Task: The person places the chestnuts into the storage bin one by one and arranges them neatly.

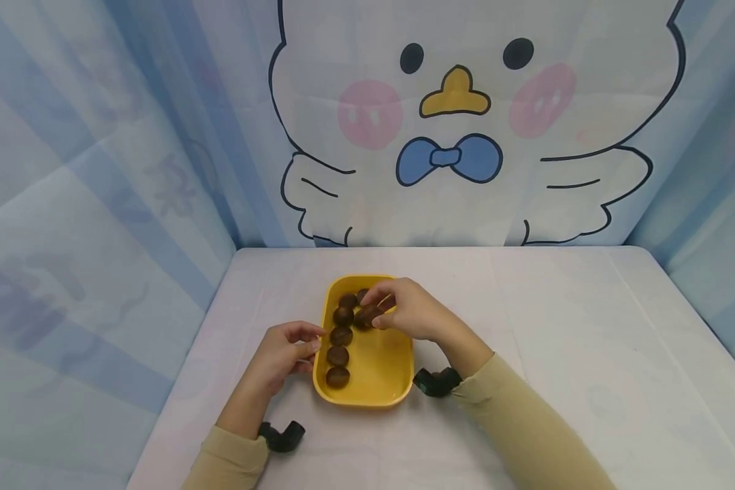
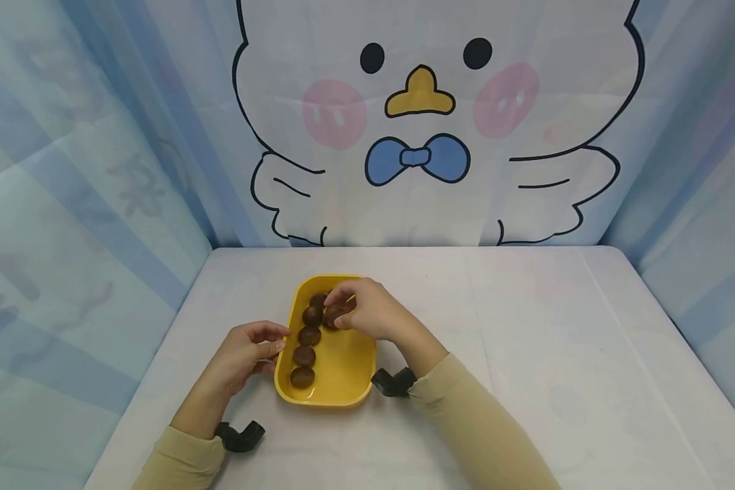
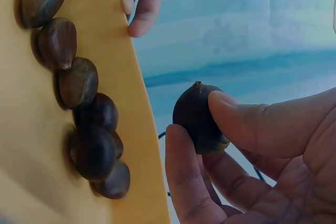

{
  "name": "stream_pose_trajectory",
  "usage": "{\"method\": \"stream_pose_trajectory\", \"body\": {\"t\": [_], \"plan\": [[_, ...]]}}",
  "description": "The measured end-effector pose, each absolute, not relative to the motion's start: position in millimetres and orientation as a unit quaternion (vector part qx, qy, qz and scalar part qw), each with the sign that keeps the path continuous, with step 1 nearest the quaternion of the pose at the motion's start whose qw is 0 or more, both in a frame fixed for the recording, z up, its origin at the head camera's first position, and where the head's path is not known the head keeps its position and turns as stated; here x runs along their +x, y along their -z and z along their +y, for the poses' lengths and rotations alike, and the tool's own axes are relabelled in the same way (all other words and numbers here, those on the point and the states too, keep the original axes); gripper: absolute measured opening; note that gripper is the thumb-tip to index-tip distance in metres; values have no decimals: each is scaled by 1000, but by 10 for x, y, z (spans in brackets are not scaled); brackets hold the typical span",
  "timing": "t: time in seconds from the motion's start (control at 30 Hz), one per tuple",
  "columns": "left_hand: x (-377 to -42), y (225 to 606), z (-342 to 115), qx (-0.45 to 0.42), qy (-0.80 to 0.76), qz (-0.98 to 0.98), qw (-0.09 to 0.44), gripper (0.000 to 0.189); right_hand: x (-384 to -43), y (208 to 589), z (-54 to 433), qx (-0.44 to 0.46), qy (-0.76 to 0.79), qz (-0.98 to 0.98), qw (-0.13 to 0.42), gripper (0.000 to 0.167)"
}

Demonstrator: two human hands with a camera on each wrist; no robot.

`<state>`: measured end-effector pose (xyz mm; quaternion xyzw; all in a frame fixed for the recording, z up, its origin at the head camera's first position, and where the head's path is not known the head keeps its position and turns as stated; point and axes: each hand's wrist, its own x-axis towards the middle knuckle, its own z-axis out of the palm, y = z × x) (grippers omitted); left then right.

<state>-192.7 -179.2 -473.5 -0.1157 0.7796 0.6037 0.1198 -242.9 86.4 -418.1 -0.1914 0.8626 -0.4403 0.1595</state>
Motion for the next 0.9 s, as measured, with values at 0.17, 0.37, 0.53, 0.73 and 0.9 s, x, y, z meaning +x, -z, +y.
{"method": "stream_pose_trajectory", "body": {"t": [0.17, 0.37, 0.53, 0.73, 0.9], "plan": [[-1935, 4737, -1798, -115, -605, 779, 121, 23, -2491, 4226, 751, -190, 455, 854, 165, 27], [-1943, 4752, -1807, -111, -607, 777, 124, 24, -2538, 4287, 641, -192, 463, 850, 163, 25], [-1949, 4760, -1804, -112, -605, 778, 124, 23, -2570, 4344, 606, -189, 451, 856, 169, 26], [-1947, 4761, -1805, -111, -604, 779, 123, 24, -2598, 4395, 607, -177, 436, 861, 191, 25], [-1942, 4760, -1808, -112, -603, 781, 123, 24, -2635, 4429, 587, -178, 422, 867, 198, 25]]}}
